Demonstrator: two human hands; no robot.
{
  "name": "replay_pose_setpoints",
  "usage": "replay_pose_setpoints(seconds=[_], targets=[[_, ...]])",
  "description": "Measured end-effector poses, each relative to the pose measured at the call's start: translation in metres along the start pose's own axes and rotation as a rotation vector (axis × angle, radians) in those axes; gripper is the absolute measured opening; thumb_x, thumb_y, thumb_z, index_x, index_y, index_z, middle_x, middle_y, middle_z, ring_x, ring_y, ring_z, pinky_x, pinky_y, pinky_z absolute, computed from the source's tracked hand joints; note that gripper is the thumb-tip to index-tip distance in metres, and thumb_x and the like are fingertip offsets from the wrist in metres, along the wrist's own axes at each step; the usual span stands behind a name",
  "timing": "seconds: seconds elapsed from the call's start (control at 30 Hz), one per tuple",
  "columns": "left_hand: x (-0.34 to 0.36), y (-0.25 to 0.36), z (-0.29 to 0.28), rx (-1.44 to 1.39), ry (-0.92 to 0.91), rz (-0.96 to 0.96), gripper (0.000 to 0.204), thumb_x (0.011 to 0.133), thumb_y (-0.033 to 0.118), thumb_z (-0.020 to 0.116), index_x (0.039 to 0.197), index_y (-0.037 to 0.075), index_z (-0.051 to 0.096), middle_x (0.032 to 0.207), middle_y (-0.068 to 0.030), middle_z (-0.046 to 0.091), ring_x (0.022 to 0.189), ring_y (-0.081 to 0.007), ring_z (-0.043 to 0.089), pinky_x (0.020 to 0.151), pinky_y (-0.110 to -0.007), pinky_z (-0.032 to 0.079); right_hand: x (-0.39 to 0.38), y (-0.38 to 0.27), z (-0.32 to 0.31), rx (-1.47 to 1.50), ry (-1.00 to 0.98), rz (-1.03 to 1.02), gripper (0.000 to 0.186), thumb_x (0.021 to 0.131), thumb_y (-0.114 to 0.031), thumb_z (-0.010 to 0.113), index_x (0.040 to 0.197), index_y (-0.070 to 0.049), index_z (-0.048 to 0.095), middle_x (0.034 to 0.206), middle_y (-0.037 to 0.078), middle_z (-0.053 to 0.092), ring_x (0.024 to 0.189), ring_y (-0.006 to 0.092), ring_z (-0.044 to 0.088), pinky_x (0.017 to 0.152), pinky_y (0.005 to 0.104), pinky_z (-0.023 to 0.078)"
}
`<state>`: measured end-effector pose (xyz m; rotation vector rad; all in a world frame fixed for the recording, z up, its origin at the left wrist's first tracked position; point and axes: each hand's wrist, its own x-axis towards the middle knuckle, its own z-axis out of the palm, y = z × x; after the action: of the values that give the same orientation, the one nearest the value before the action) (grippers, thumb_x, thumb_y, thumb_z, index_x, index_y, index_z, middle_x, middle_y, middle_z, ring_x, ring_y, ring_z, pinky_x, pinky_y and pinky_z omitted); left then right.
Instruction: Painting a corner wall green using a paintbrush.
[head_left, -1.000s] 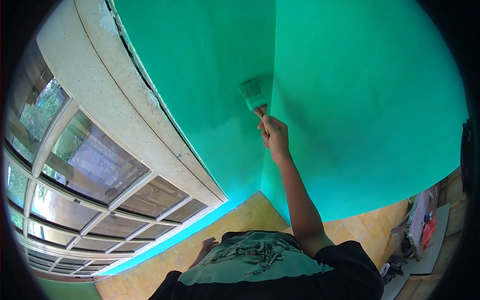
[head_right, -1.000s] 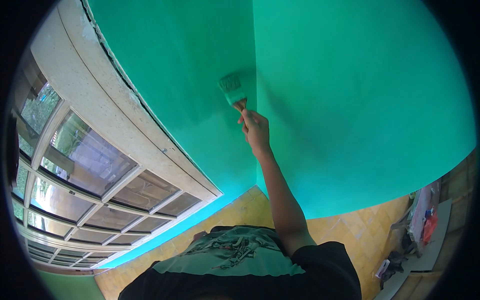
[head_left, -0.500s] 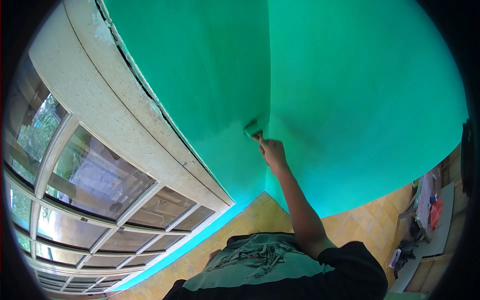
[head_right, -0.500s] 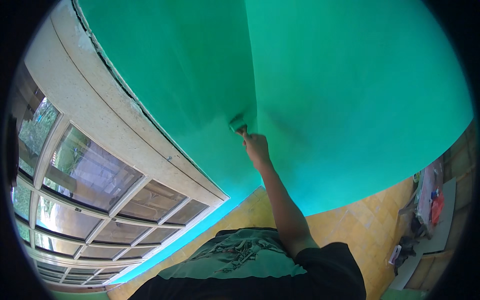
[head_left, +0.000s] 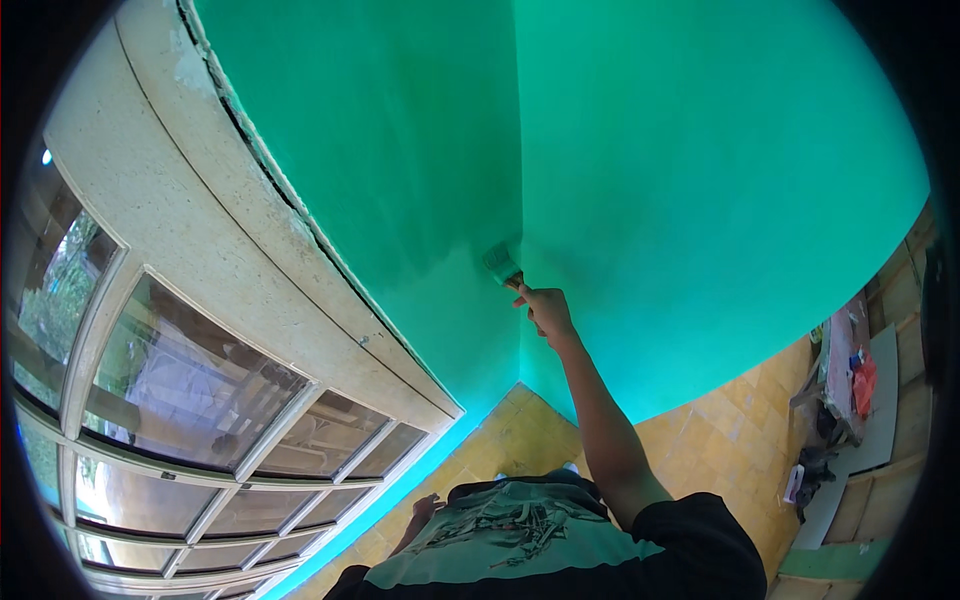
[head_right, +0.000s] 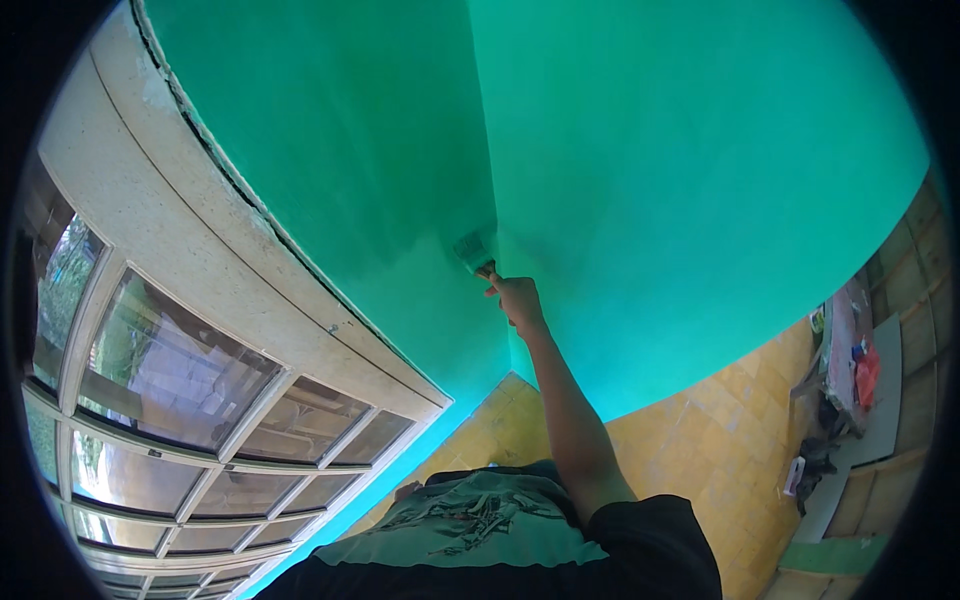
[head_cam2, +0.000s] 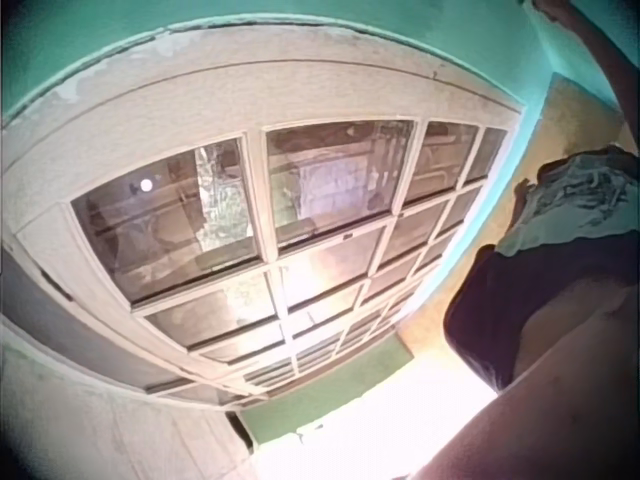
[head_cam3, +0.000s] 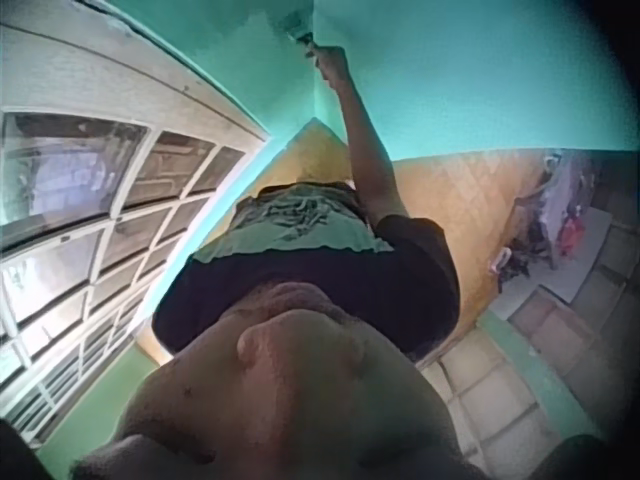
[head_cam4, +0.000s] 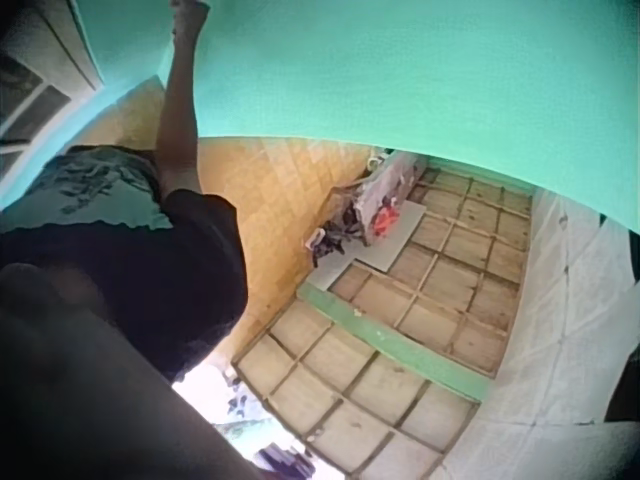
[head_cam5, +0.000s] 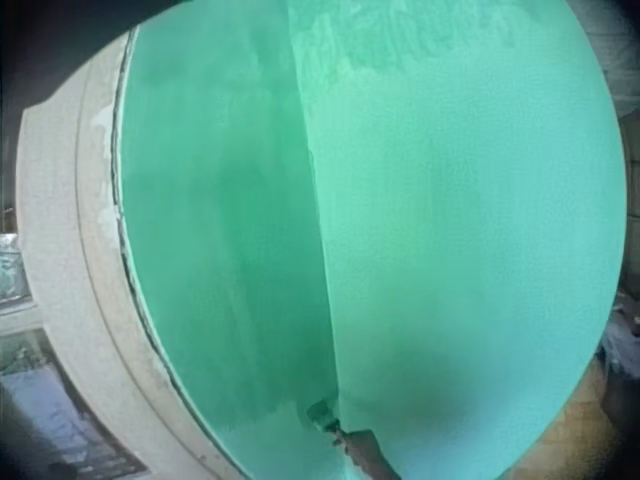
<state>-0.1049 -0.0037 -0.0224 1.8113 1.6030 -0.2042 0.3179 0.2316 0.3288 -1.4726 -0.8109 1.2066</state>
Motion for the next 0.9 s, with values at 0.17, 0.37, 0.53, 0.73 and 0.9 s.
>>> replay_pose_setpoints(seconds=[0.17,0.37,0.53,0.73,0.9], targets=[[-0.007,0.013,-0.027,-0.870,0.032,-0.437,0.039,0.096,0.028,0.052,0.121,-0.001,0.055,0.112,-0.0208,0.065,0.097,-0.0331,0.066,0.078,-0.043,0.056,-0.004,0.018,0.006,-0.249,0.056,0.075,0.037,0.094,-0.034,0.057,0.081,-0.001,0.066,0.048,-0.003,0.035,0.036,0.0075,0.025,0.035,0.0281,0.017],[-0.028,0.019,-0.024,-1.310,0.067,-0.687,0.039,0.095,0.028,0.052,0.123,0.000,0.053,0.111,-0.0222,0.064,0.095,-0.0329,0.066,0.079,-0.042,0.056,-0.002,-0.048,0.012,-0.178,0.039,-0.251,0.037,0.094,-0.037,0.057,0.084,-0.002,0.063,0.049,-0.002,0.037,0.036,0.0075,0.026,0.036,0.0273,0.019],[-0.047,0.030,-0.011,-1.346,0.115,-0.747,0.039,0.095,0.027,0.052,0.123,0.000,0.053,0.111,-0.0215,0.064,0.095,-0.0320,0.066,0.078,-0.042,0.055,-0.018,-0.066,0.007,0.280,-0.258,-0.256,0.038,0.093,-0.041,0.059,0.082,-0.005,0.063,0.050,-0.004,0.036,0.038,0.0064,0.026,0.036,0.0273,0.019],[-0.060,0.056,-0.002,-1.365,0.155,-0.792,0.038,0.095,0.026,0.052,0.124,0.001,0.053,0.110,-0.0206,0.065,0.094,-0.0310,0.066,0.078,-0.041,0.055,0.030,0.055,0.002,-0.023,-0.123,0.014,0.041,0.093,-0.043,0.058,0.076,-0.006,0.062,0.050,-0.002,0.037,0.036,0.0091,0.028,0.034,0.0279,0.021],[-0.063,0.083,0.009,-1.396,0.201,-0.826,0.038,0.095,0.025,0.051,0.124,0.002,0.052,0.110,-0.0198,0.065,0.094,-0.0301,0.066,0.077,-0.040,0.054,0.032,0.111,-0.016,-0.233,-0.036,0.156,0.042,0.091,-0.044,0.059,0.074,-0.006,0.062,0.051,-0.001,0.040,0.036,0.0102,0.034,0.034,0.0297,0.024]])
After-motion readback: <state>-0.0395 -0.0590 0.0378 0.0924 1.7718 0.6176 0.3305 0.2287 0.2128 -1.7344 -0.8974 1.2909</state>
